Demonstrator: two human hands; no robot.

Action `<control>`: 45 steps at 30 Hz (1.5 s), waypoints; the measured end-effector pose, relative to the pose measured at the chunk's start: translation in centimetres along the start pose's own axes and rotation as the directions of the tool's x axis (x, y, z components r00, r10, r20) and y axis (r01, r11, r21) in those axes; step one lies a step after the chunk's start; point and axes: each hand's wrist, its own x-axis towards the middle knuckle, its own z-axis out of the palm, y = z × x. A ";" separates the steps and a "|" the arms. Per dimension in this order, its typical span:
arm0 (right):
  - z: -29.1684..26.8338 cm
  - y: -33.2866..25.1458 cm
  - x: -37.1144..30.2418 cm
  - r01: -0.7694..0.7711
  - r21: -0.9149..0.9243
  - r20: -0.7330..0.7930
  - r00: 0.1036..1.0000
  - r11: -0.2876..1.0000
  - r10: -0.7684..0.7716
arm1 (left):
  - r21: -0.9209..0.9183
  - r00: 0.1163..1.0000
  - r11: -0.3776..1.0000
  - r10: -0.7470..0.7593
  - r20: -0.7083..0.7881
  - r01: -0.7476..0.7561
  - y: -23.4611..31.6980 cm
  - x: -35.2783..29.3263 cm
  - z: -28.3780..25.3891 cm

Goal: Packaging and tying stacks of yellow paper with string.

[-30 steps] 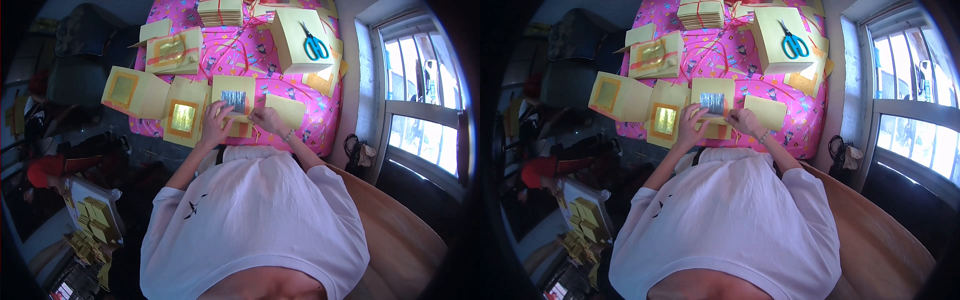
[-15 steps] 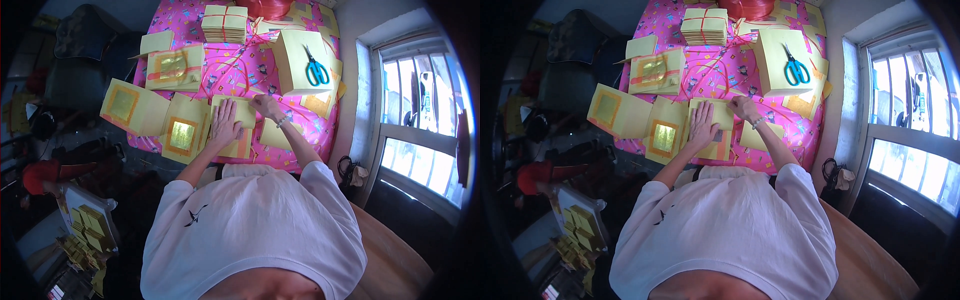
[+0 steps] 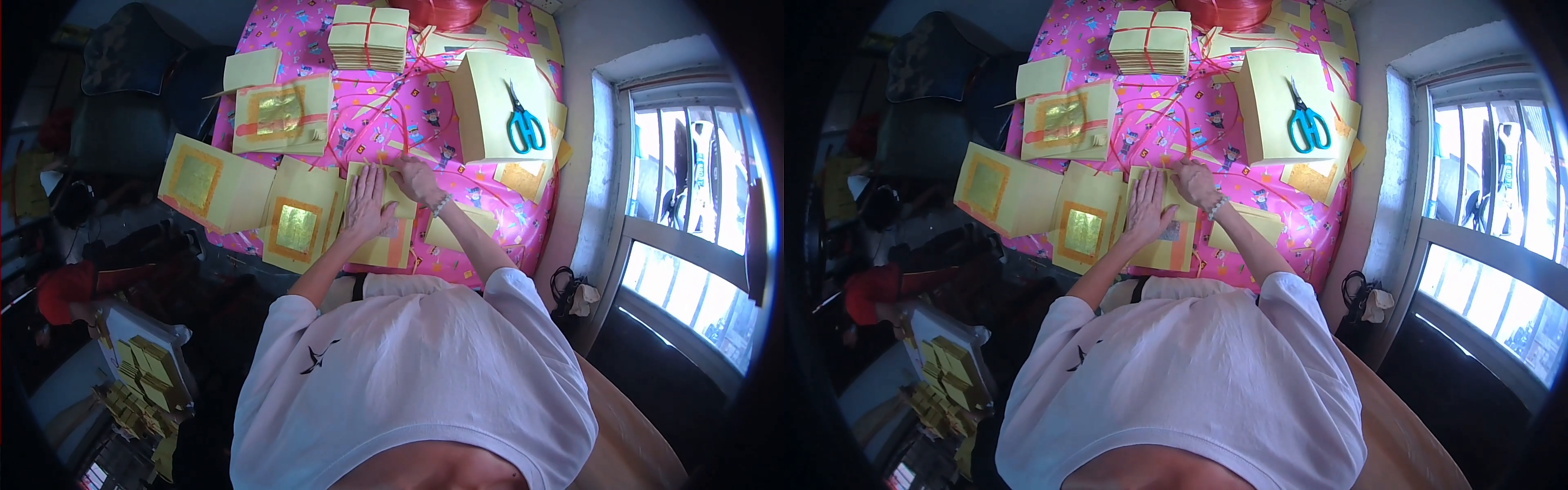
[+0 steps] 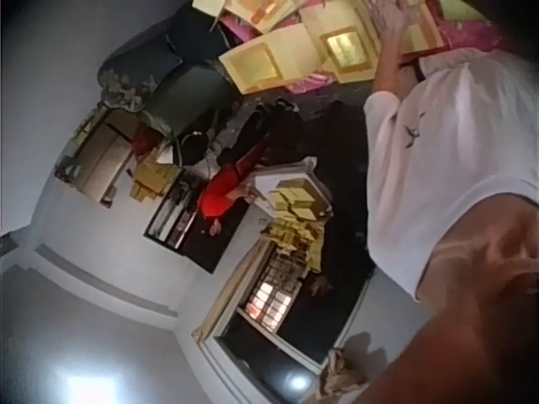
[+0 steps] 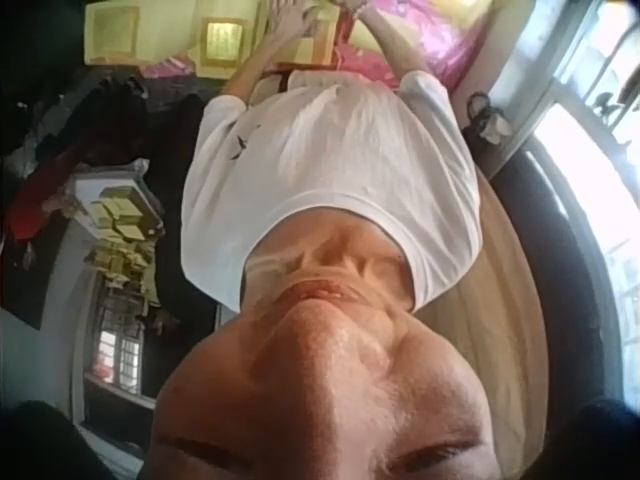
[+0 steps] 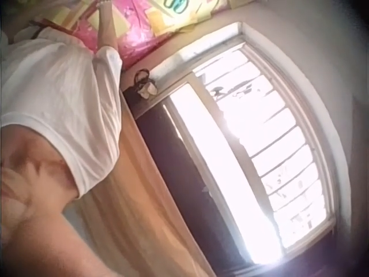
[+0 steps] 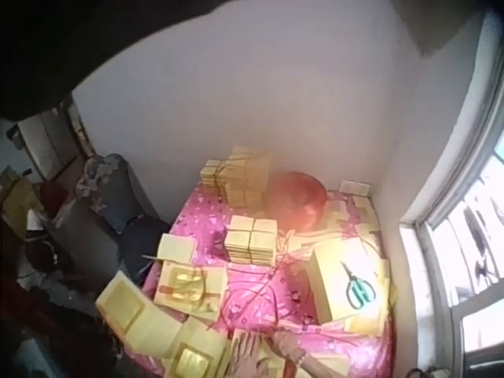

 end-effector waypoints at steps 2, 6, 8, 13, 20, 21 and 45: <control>0.1 -0.4 -0.2 -0.023 0.051 0.023 0.999 0.998 0.022 | -0.005 1.000 1.000 -0.004 -0.002 0.004 0.0 0.0 0.1; 0.2 -0.3 -0.2 -0.071 0.053 0.053 0.996 0.996 0.069 | -0.015 1.000 1.000 -0.018 0.018 0.018 -0.1 0.1 0.3; 0.5 -0.2 -0.1 -0.004 0.128 -0.038 0.999 0.992 0.009 | -0.013 1.000 1.000 -0.024 0.018 0.024 -0.2 0.1 0.3; 0.3 0.0 0.1 0.019 0.073 -0.027 0.999 0.997 -0.017 | -0.011 0.999 1.000 -0.026 0.029 0.026 -0.2 0.2 0.3; 0.1 -0.2 0.4 -0.024 0.024 0.029 0.999 0.999 0.023 | -0.029 0.999 0.999 -0.039 0.036 0.040 -0.3 0.1 0.6; 0.0 -0.4 0.4 -0.023 0.023 0.029 0.999 0.999 0.022 | -0.030 0.999 0.999 -0.040 0.035 0.041 -0.3 0.0 0.6; 3.6 -1.8 -9.8 -0.082 0.124 -0.035 0.996 0.989 0.087 | 0.093 1.000 0.995 -0.030 0.000 0.030 -0.7 0.0 2.2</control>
